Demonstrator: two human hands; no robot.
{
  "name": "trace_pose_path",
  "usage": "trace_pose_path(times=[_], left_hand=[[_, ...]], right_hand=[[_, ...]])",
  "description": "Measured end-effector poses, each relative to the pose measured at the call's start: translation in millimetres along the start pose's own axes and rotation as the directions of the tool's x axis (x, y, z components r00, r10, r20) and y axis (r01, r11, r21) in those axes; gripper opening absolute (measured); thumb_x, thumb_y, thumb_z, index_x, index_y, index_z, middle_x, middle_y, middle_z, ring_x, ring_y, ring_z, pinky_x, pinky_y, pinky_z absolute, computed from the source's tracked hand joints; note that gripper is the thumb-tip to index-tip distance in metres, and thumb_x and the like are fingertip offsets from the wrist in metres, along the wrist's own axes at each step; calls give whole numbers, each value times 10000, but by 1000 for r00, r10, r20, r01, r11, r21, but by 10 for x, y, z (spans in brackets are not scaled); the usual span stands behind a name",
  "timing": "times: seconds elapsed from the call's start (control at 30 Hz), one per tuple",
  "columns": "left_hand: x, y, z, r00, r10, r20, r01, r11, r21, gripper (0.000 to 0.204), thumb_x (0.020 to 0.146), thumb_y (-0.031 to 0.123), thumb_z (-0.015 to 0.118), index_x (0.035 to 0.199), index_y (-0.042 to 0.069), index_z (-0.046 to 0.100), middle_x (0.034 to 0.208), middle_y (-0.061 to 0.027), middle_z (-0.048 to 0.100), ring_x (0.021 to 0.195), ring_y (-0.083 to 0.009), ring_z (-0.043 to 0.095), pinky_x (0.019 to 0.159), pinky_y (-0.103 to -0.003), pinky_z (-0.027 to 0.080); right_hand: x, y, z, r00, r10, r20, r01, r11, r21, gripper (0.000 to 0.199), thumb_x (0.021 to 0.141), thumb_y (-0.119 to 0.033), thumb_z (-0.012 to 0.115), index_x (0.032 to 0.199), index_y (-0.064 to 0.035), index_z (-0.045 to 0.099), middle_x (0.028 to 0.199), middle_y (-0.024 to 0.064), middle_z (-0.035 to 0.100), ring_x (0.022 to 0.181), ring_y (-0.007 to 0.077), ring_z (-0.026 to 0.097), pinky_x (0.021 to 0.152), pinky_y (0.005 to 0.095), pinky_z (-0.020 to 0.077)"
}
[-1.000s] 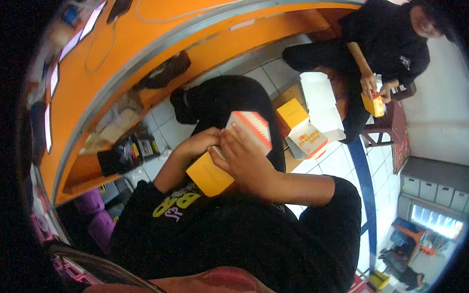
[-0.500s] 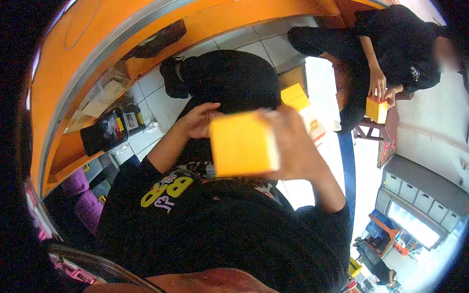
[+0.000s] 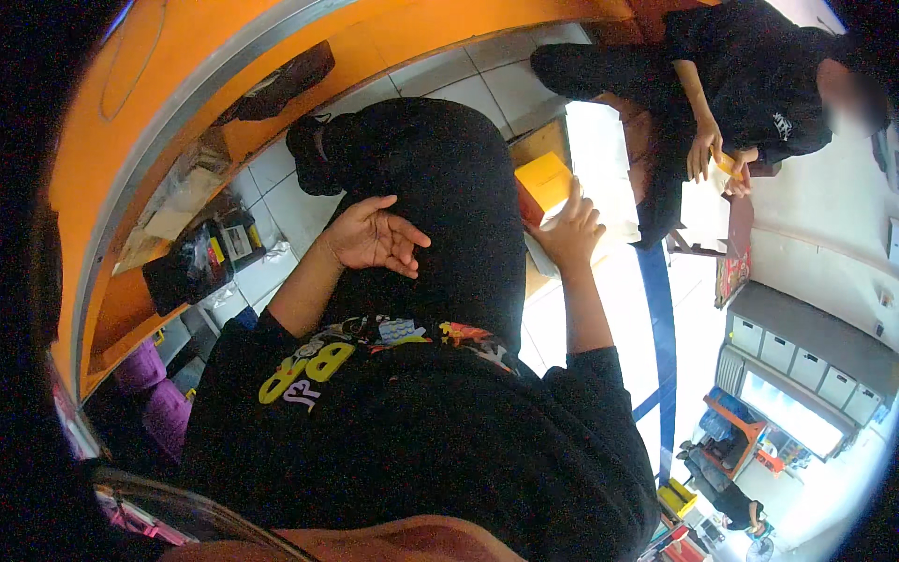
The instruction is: The person folds and assembles cardboard food boxes by hand, handling individual flat pieces and stacking the completed boxes on their lap and on a nearby surface.
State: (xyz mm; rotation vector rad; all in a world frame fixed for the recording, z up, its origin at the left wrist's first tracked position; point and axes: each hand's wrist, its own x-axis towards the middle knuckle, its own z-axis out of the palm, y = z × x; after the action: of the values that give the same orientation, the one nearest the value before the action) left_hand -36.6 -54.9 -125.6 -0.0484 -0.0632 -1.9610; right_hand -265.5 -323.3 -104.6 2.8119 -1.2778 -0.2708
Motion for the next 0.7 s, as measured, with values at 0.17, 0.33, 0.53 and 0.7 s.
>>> trace_pose_path(times=[0.17,0.33,0.53,0.7], left_hand=[[18,12,-2,1000,3,-9,-3,1000,-4,763,983,516,214,1285,-139,464,1014,-227,660,1056,-364,614,1042,-566,347],[17,2,1,1000,17,-25,-17,1000,10,764,983,516,207,1265,-136,488,993,-227,664,1049,-362,618,1038,-573,347],[24,6,-30,1000,13,-21,-13,1000,17,767,980,523,200,1260,-123,503,992,-227,662,1037,-359,620,1031,-583,347],[60,4,0,1000,9,24,-9,1000,-5,741,991,490,211,1269,-143,477,1028,-231,663,1073,-350,616,1046,-541,357]], right_hand=[[-3,305,172,990,-138,-40,143,972,187,1234,584,-629,784,1502,-125,132,1226,195,476,1129,356,495,902,516,409],[-23,390,250,971,-237,-39,238,924,301,1211,596,-585,798,1489,-81,152,1214,219,487,1084,357,534,896,453,433],[-127,410,776,957,-213,-198,250,950,185,1284,577,-584,802,1486,-65,60,1250,193,433,1126,361,468,910,518,364],[-104,440,914,966,-175,-188,214,953,214,1285,592,-624,773,1483,-79,26,1277,183,400,1166,368,427,947,536,322]])
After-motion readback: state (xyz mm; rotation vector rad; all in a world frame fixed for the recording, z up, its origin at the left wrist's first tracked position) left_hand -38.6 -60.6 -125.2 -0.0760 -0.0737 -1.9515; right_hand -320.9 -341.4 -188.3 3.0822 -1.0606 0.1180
